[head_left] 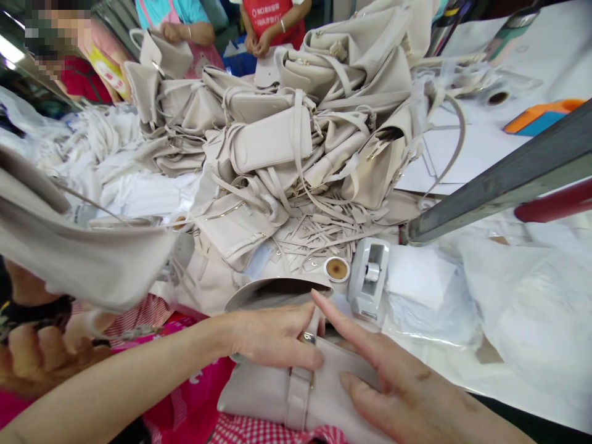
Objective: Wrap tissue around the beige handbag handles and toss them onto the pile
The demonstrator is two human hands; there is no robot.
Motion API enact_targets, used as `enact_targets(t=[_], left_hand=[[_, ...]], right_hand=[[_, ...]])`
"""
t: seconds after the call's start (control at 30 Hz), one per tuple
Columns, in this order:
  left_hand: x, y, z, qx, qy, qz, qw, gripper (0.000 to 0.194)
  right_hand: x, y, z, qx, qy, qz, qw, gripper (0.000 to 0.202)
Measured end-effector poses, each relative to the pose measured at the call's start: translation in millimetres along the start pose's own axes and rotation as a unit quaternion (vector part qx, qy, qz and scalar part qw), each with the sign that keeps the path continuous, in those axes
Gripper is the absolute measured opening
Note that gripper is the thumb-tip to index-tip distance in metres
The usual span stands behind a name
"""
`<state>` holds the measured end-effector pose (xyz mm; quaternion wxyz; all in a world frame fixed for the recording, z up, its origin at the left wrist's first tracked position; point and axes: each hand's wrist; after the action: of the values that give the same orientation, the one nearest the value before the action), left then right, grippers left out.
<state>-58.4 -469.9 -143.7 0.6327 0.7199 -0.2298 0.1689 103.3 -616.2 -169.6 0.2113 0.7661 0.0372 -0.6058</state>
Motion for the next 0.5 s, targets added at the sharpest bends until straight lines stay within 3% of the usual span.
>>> enact_targets(t=[0.13,0.2,0.27,0.33,0.37,0.4,0.43,0.5], left_hand=[[-12.5,-7.4,-7.4,-0.094,0.080,-0.015,0.992,0.021],[-18.5,-21.3,-14.4,-0.100,0.129,-0.007,0.986,0.014],[-18.2,-42.1,-21.1,0.010,0.090,0.020,0.996,0.016],[-8.4,-62.8,-25.9,0.134,-0.030,0.040,0.990,0.019],[0.0,-70.0,-28.1,0.165,-0.089,0.040,0.982,0.018],[10.1,-73.6,-30.6,0.162,-0.137,0.030,0.977,0.018],[21.2,-73.1,-34.1,0.120,-0.171,0.008,0.978,0.020],[44.0,-62.0,-45.9,-0.032,-0.180,-0.035,0.982,0.025]], right_hand=[[5.6,0.7,-0.5,0.012,-0.003,-0.024,1.000,0.082],[6.6,1.4,-2.6,0.017,-0.014,-0.025,0.999,0.083],[7.4,3.1,-4.9,0.019,-0.034,-0.031,0.999,0.085],[8.9,5.6,-7.0,0.018,-0.058,-0.044,0.997,0.086],[9.9,6.7,-8.1,0.019,-0.068,-0.050,0.996,0.085],[10.9,7.6,-9.2,0.022,-0.074,-0.055,0.996,0.083],[11.8,8.3,-10.3,0.028,-0.077,-0.059,0.995,0.080],[13.6,9.3,-12.4,0.049,-0.074,-0.061,0.994,0.073]])
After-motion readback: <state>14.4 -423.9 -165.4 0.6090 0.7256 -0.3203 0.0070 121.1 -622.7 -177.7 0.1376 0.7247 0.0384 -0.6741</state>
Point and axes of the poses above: each hand's wrist, its own y-axis away from the middle knuckle, its own z-axis out of the palm, x = y × z, and after that the axes turned 15 degrees about -z, right-handed
